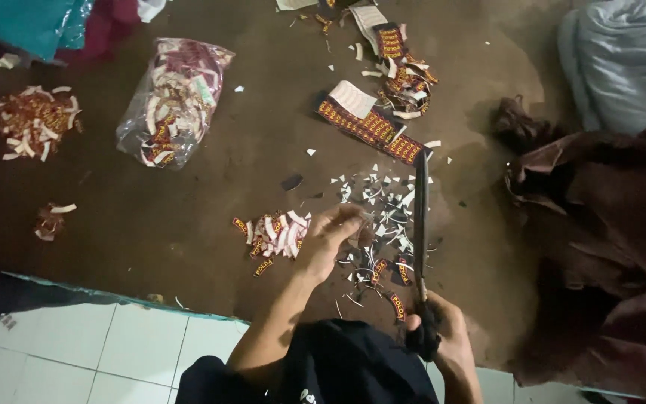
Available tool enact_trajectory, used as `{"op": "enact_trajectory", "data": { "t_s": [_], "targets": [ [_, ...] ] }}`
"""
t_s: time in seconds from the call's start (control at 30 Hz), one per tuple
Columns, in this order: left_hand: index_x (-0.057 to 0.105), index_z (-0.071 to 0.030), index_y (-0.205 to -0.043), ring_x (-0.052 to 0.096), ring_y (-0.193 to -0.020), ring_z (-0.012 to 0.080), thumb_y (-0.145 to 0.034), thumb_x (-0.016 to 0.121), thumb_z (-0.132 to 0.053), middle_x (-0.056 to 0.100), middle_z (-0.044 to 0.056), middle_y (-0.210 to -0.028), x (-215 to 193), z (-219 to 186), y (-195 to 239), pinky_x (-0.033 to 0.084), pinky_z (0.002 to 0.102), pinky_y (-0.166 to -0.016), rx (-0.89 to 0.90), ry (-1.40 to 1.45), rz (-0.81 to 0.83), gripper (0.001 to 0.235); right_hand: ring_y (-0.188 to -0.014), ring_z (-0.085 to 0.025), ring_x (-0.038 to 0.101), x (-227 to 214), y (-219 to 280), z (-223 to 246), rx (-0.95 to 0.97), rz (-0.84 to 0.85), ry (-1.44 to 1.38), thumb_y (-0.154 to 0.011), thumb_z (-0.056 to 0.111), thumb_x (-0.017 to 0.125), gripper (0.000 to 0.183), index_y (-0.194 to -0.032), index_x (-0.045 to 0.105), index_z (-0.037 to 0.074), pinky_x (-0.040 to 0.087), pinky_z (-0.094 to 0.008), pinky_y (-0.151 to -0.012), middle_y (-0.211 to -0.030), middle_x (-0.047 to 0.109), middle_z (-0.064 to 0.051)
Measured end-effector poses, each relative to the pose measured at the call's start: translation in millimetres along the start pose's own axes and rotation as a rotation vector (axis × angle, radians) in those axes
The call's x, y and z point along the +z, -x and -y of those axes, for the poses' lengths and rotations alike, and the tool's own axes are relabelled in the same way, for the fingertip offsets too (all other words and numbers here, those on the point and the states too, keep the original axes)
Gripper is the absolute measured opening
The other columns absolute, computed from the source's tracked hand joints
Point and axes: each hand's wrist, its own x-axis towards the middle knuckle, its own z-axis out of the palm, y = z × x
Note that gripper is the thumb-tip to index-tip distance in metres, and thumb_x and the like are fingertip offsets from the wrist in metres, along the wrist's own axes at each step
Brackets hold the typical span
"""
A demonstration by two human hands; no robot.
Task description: Trimming the excess fabric from the edges of small printed labels using scissors at a work table.
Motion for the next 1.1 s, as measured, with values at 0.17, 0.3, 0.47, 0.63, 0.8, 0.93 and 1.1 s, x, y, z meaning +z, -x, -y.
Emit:
{"op": "enact_trajectory", "data": {
  "t_s": [0.17, 0.3, 0.47, 0.63, 0.8, 0.93, 1.1],
  "targets": [
    [0.071, -0.004, -0.111, 0.067, -0.085, 0.0147, -0.095, 0.069, -0.006, 0.075, 0.008, -0.1, -2, 6, 5, 0.058, 0.023, -0.075, 0.093, -0.052, -0.036, 0.016, -0.07, -0.012, 0.055, 1, -8, -4, -0.134, 0.153, -0.026, -0.065, 0.076, 0.066, 0.075, -0.091, 0.07, 0.006, 0.044, -0.028, -0.062, -0.079, 0.065, 0.0],
    [0.067, 0.001, -0.106, 0.07, -0.073, 0.0221, -0.098, 0.069, -0.012, 0.073, 0.013, -0.093, 28, -32, 18, 0.065, 0.032, -0.067, 0.108, 0.012, 0.062, 0.015, -0.076, -0.011, 0.067, 0, -5, 4, -0.118, 0.172, 0.101, -0.064, 0.075, 0.067, 0.074, -0.099, 0.073, 0.01, 0.055, -0.029, -0.069, -0.086, 0.075, 0.0],
    [0.074, -0.002, -0.107, 0.063, -0.069, 0.014, -0.095, 0.071, -0.014, 0.073, 0.006, -0.084, 24, -21, 14, 0.054, 0.025, -0.061, 0.116, -0.164, -0.013, 0.017, -0.066, -0.012, 0.063, 0, 4, 29, -0.12, 0.163, 0.156, -0.072, 0.045, 0.073, 0.036, -0.089, 0.071, 0.014, 0.05, -0.03, -0.062, -0.076, 0.072, 0.003],
    [0.074, -0.004, -0.11, 0.067, -0.081, 0.0171, -0.098, 0.067, -0.013, 0.075, 0.007, -0.093, 17, -10, 10, 0.06, 0.028, -0.075, 0.094, -0.159, -0.047, 0.016, -0.066, -0.011, 0.059, 0, 5, 32, -0.078, 0.163, 0.175, -0.071, 0.037, 0.08, 0.028, -0.085, 0.07, 0.015, 0.046, -0.029, -0.062, -0.074, 0.068, 0.003],
    [0.06, -0.007, -0.111, 0.047, -0.061, 0.0109, -0.102, 0.054, -0.008, 0.053, 0.005, -0.084, 5, 5, 9, 0.04, 0.021, -0.047, -0.1, -0.091, -0.119, 0.011, -0.067, -0.012, 0.067, 0, 5, 32, -0.079, 0.183, 0.217, -0.068, 0.066, 0.068, 0.059, -0.093, 0.073, 0.013, 0.053, -0.03, -0.063, -0.08, 0.075, 0.003],
    [0.062, -0.014, -0.105, 0.038, -0.058, 0.005, -0.101, 0.059, -0.02, 0.05, -0.004, -0.077, 8, 5, 9, 0.032, 0.017, -0.045, -0.093, -0.143, -0.151, 0.008, -0.07, -0.012, 0.071, 0, 2, 27, -0.104, 0.153, 0.248, -0.067, 0.055, 0.078, 0.049, -0.092, 0.073, 0.013, 0.053, -0.031, -0.062, -0.082, 0.08, 0.002],
    [0.063, -0.013, -0.097, 0.035, -0.05, 0.0039, -0.102, 0.06, -0.024, 0.046, -0.006, -0.065, 19, -5, 10, 0.028, 0.02, -0.04, -0.023, -0.158, -0.159, 0.013, -0.063, -0.012, 0.054, -1, 6, 34, -0.13, 0.179, 0.258, -0.07, 0.067, 0.073, 0.057, -0.092, 0.071, 0.014, 0.044, -0.03, -0.059, -0.071, 0.062, 0.003]
  ]
}}
